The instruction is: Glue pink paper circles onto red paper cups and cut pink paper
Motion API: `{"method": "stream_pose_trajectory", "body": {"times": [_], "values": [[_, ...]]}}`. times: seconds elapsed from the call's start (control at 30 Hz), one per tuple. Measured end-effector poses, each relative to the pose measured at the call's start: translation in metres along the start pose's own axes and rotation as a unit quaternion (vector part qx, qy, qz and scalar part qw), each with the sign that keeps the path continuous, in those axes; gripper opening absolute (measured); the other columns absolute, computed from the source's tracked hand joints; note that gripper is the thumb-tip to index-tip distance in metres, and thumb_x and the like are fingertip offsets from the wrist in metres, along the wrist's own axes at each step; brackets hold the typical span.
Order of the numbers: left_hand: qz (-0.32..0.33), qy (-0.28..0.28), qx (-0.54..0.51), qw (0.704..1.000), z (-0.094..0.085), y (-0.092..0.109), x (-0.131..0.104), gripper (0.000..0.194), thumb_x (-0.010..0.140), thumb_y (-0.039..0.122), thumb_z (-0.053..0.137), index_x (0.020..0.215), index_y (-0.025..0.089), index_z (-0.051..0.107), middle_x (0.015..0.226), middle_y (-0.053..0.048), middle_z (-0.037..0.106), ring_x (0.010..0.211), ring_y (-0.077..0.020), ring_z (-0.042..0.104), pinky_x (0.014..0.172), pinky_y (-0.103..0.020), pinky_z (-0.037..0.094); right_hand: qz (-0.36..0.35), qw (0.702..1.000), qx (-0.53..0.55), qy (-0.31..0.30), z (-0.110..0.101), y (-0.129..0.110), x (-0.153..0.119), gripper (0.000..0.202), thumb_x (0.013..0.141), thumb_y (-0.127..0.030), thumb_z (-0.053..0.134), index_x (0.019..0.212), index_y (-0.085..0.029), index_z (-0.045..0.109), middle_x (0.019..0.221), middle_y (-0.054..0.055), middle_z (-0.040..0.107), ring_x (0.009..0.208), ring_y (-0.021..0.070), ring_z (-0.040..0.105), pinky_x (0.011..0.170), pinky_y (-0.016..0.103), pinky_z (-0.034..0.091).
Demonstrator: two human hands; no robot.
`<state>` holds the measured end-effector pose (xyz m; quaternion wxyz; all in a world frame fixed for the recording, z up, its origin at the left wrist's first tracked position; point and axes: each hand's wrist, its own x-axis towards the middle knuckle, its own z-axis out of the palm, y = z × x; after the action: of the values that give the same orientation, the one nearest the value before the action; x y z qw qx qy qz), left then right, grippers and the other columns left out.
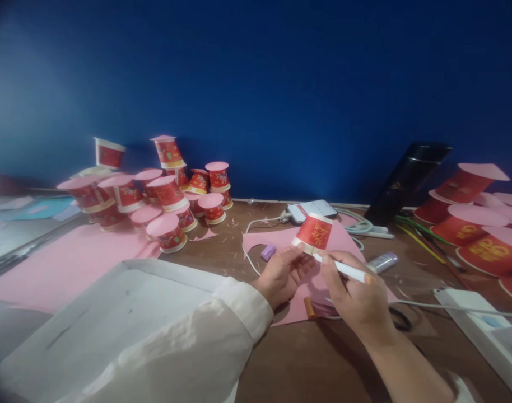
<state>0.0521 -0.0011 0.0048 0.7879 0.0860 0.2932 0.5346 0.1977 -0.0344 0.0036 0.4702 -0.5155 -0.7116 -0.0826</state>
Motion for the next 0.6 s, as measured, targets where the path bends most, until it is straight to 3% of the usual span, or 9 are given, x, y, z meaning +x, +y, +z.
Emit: {"method": "stream_pose_trajectory", "body": {"times": [0.4, 0.6], "values": [[-0.032, 0.016, -0.029, 0.999, -0.003, 0.002, 0.003, 0.012, 0.095, 0.013, 0.078, 0.084, 0.012, 0.074, 0.081, -0.006, 0.072, 0.07, -0.0128, 0.07, 0.083, -0.025, 0.061, -0.001, 0.996, 0.033, 0.079, 0.003, 0.01, -0.009, 0.024, 0.109, -0.038, 0.062, 0.113, -0.022, 0.079, 0.089, 0.007, 0.083, 0.069, 0.0212, 0.078, 0.068, 0.034, 0.063], [-0.05, 0.012, -0.03, 0.998, -0.002, 0.002, 0.003, 0.011, 0.099, 0.012, 0.07, 0.089, 0.01, 0.074, 0.084, -0.008, 0.072, 0.07, -0.0134, 0.07, 0.081, -0.025, 0.059, -0.128, 0.987, 0.032, 0.091, 0.002, 0.007, 0.002, 0.022, 0.105, -0.018, 0.064, 0.123, -0.022, 0.077, 0.1, 0.008, 0.084, 0.084, 0.0238, 0.081, 0.08, 0.038, 0.064]]}}
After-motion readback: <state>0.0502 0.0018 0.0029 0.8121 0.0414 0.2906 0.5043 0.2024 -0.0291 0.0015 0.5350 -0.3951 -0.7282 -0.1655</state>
